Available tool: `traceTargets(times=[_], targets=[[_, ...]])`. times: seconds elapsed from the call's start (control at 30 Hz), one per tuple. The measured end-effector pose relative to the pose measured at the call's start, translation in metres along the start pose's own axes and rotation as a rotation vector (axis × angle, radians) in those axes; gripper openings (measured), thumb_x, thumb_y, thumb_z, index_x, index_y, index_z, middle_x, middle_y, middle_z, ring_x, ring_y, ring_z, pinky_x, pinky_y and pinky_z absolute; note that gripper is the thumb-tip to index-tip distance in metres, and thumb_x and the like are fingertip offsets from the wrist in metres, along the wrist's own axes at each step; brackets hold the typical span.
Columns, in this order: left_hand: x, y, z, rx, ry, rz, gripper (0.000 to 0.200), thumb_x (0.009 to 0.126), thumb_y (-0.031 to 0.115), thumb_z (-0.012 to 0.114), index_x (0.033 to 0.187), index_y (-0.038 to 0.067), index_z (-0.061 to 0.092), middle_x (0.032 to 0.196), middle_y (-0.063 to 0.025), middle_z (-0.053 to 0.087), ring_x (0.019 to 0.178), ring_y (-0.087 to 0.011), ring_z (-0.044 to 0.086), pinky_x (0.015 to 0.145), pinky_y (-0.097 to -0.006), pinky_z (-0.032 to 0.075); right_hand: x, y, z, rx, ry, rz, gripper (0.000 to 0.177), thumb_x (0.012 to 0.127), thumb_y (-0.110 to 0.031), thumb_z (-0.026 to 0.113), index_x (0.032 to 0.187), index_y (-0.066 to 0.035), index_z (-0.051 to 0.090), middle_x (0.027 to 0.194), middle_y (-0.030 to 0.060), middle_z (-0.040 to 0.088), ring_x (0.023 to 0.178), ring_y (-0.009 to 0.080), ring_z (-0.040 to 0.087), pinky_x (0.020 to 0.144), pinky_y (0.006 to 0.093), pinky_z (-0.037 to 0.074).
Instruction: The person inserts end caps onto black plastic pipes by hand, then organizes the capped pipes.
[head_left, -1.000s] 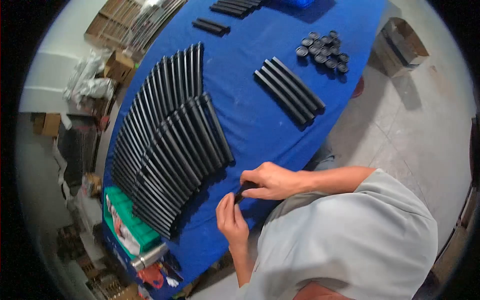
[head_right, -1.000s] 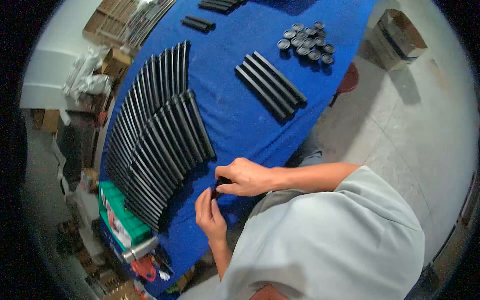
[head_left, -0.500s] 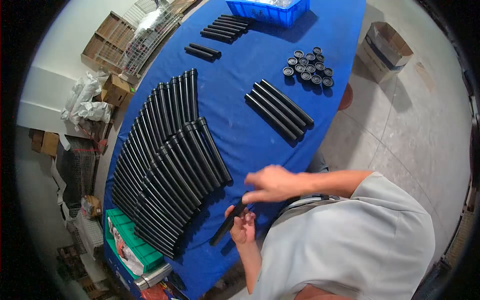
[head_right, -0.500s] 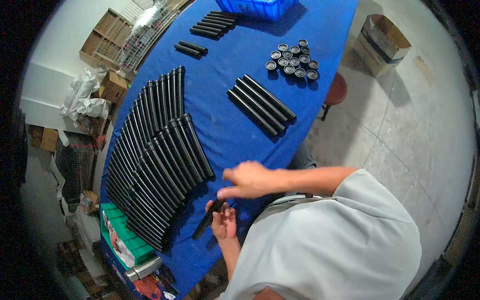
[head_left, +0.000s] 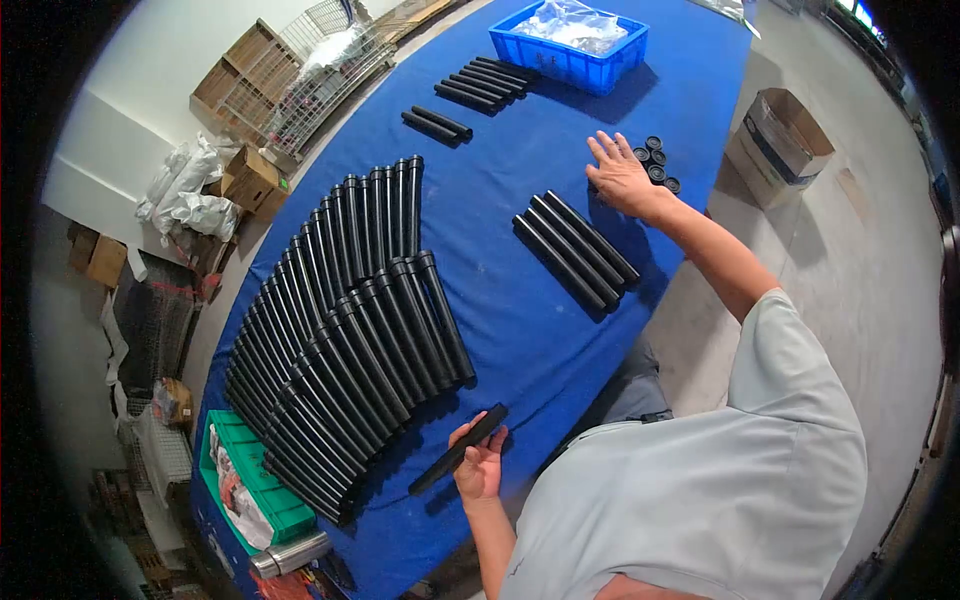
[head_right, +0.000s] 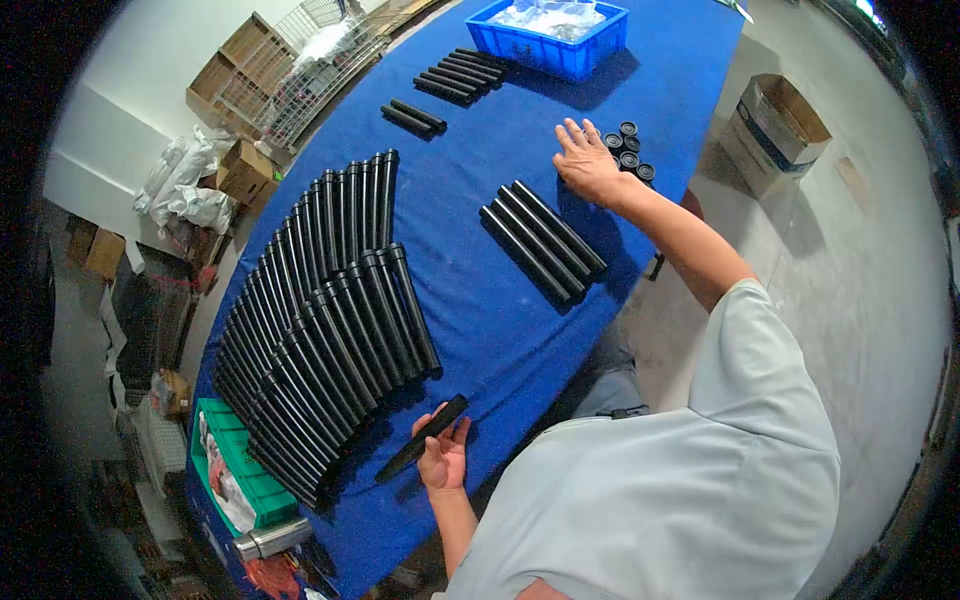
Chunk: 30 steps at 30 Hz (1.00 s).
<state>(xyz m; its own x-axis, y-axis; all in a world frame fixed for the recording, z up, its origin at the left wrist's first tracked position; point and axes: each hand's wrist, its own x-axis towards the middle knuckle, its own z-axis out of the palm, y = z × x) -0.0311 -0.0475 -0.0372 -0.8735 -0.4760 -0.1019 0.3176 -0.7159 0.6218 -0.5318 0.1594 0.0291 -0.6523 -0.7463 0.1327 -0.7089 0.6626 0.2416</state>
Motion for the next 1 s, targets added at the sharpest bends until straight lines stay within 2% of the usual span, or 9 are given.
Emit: traceTargets(times=[0.1,0.2,0.23,0.27,0.4,0.7,0.8,0.9,1.0], targets=[[0.001,-0.003,-0.004,-0.015,-0.014,0.002,0.043,0.087,0.020,0.078,0.126,0.010,0.061,0.139,-0.0225,0.058,0.130,-0.0348,0.057,0.108,-0.0595,0.047,0.000,0.000,-0.004,0.012,0.036,-0.009,0.022,0.090,-0.013,0.055,0.104,-0.002,0.067,0.149,0.0274,0.045,0.146,0.0427,0.034,0.120,0.0566,0.024],[0.003,-0.002,-0.006,-0.020,-0.016,0.000,0.043,0.088,0.020,0.077,0.126,0.010,0.061,0.139,-0.0230,0.058,0.130,-0.0355,0.057,0.108,-0.0599,0.047,-0.001,-0.016,-0.006,0.141,0.394,-0.025,0.019,0.088,-0.012,0.057,0.101,-0.001,0.064,0.139,0.0248,0.054,0.135,0.0401,0.047,0.112,0.0516,0.038],[0.002,-0.002,-0.005,-0.023,-0.010,0.001,0.043,0.089,0.020,0.077,0.127,0.011,0.061,0.139,-0.0231,0.058,0.130,-0.0358,0.057,0.108,-0.0600,0.047,-0.007,-0.033,-0.037,0.290,0.419,-0.033,0.017,0.085,-0.009,0.058,0.100,-0.001,0.061,0.118,0.0212,0.062,0.114,0.0377,0.060,0.096,0.0463,0.050],[0.001,-0.001,-0.003,-0.024,-0.005,-0.005,0.042,0.089,0.021,0.077,0.127,0.011,0.061,0.140,-0.0233,0.058,0.130,-0.0360,0.057,0.109,-0.0600,0.047,-0.011,-0.053,-0.050,0.516,0.426,-0.066,0.015,0.084,-0.008,0.058,0.098,-0.001,0.060,0.101,0.0186,0.063,0.096,0.0377,0.064,0.085,0.0464,0.054],[0.002,0.000,-0.006,-0.043,-0.006,-0.017,0.041,0.090,0.021,0.076,0.127,0.011,0.061,0.141,-0.0236,0.057,0.130,-0.0360,0.057,0.108,-0.0600,0.046,-0.059,-0.137,-0.100,0.769,0.256,-0.330,0.025,0.081,-0.010,0.066,0.101,-0.003,0.054,0.092,0.0180,0.058,0.086,0.0362,0.066,0.074,0.0447,0.057],[-0.008,0.004,-0.006,-0.011,0.002,-0.012,0.042,0.092,0.021,0.074,0.131,0.013,0.060,0.141,-0.0225,0.057,0.129,-0.0367,0.057,0.108,-0.0591,0.046,-0.094,-0.215,-0.040,0.844,0.037,-0.314,0.025,0.081,-0.009,0.065,0.101,-0.001,0.053,0.095,0.0197,0.057,0.088,0.0388,0.065,0.075,0.0490,0.056],[0.001,0.000,-0.005,-0.005,-0.003,0.003,0.042,0.091,0.023,0.074,0.130,0.013,0.061,0.139,-0.0217,0.059,0.127,-0.0362,0.059,0.108,-0.0586,0.046,-0.095,-0.203,-0.068,0.818,-0.089,-0.258,0.068,0.081,-0.014,0.074,0.140,0.001,0.044,0.108,0.0231,0.059,0.096,0.0392,0.066,0.075,0.0471,0.057],[-0.005,0.001,-0.011,-0.046,-0.017,0.001,0.040,0.092,0.020,0.073,0.129,0.012,0.061,0.142,-0.0226,0.056,0.130,-0.0368,0.057,0.109,-0.0596,0.045,-0.093,-0.190,-0.106,0.834,-0.038,-0.115,0.087,0.083,-0.017,0.074,0.155,-0.001,0.027,0.109,0.0219,0.059,0.097,0.0387,0.066,0.073,0.0462,0.058],[-0.003,-0.001,-0.010,-0.055,-0.018,0.002,0.038,0.093,0.020,0.072,0.129,0.013,0.061,0.141,-0.0220,0.058,0.130,-0.0360,0.057,0.108,-0.0584,0.047,-0.091,-0.175,-0.133,1.060,0.557,-0.057,0.085,0.086,-0.018,0.075,0.154,-0.001,0.028,0.112,0.0195,0.059,0.092,0.0338,0.066,0.071,0.0403,0.058]])
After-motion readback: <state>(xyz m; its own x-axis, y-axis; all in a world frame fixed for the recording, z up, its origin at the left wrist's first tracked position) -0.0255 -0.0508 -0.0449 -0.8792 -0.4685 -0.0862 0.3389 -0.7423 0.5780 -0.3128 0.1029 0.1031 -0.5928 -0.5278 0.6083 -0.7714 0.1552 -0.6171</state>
